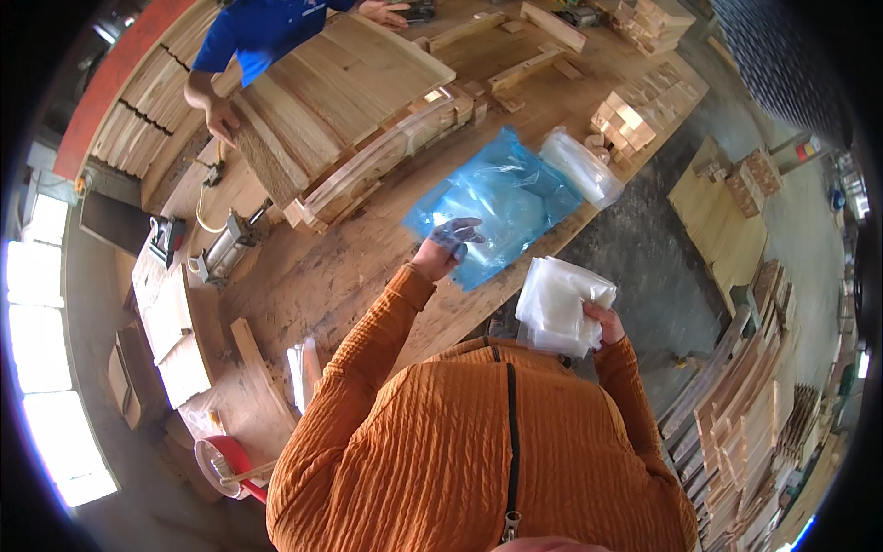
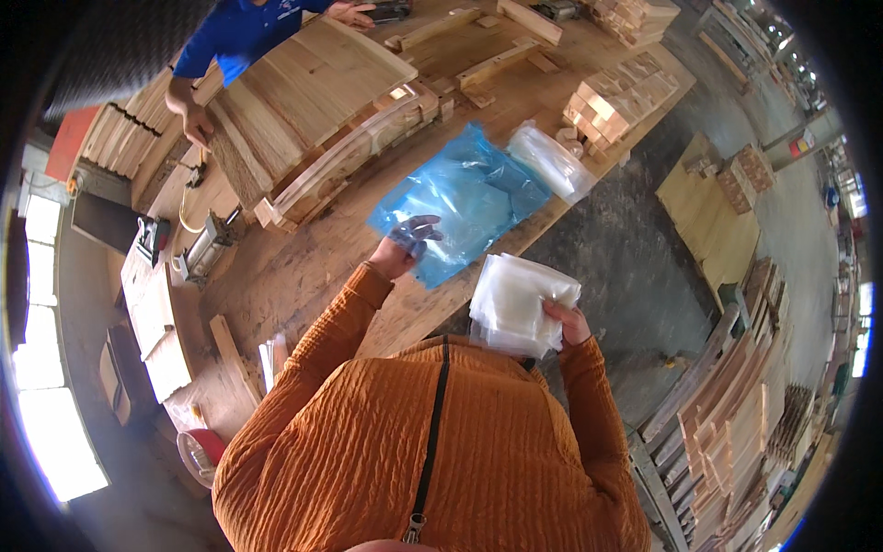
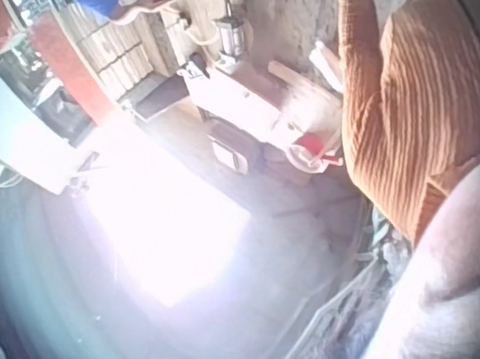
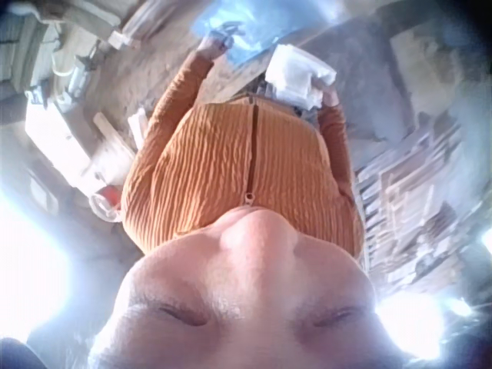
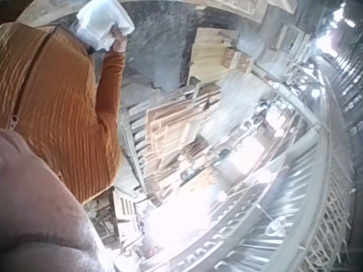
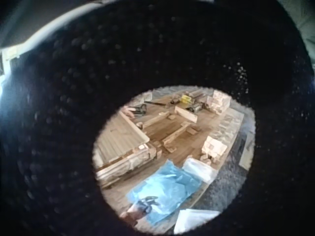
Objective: The person places small wooden blocks into clear plastic bags on a workbench, then seals the bags. The person also wipes a wooden block with a white cloth before placing it into a bag.
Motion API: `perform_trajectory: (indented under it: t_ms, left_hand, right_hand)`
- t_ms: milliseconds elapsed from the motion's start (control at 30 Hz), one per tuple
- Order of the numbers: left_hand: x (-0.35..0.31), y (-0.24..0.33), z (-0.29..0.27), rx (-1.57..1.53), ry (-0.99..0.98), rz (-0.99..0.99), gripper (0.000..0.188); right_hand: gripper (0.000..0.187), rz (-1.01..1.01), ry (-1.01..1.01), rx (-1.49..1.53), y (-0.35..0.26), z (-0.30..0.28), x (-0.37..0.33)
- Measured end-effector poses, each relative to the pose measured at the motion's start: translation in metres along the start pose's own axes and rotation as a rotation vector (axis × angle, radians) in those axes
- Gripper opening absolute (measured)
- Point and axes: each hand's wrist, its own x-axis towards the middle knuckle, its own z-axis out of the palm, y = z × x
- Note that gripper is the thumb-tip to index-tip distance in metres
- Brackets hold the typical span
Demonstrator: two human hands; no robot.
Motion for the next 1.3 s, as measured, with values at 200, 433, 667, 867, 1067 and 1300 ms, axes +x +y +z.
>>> perform_trajectory:
  t_ms: [200, 433, 667, 867, 1067, 1300]
  left_hand:
    - [0.042, 0.032, 0.030, 1.897, 0.161, 0.316, 0.060]
    - [0.081, 0.055, 0.030, 2.210, -0.076, 0.339, 0.060]
    - [0.125, 0.026, 0.015, 1.755, 0.011, 0.452, 0.036]
    - [0.119, 0.019, 0.003, 1.852, 0.051, 0.464, 0.031]
    - [0.092, 0.043, 0.010, 1.674, -0.315, 0.361, 0.049]
    - [0.143, 0.023, 0.014, 1.547, -0.126, 0.316, 0.042]
  right_hand:
    - [0.042, -0.009, -0.045, 0.072, -0.012, -0.017, 0.014]
    - [0.045, 0.043, -0.099, 0.037, -0.048, -0.031, 0.037]
    - [0.044, 0.104, -0.173, 0.043, -0.075, -0.030, 0.057]
    - [0.046, 0.112, -0.197, 0.060, -0.079, -0.035, 0.074]
    - [0.049, 0.143, -0.203, 0.092, -0.071, -0.034, 0.083]
    - [0.051, 0.164, -0.237, 0.068, -0.077, -0.024, 0.086]
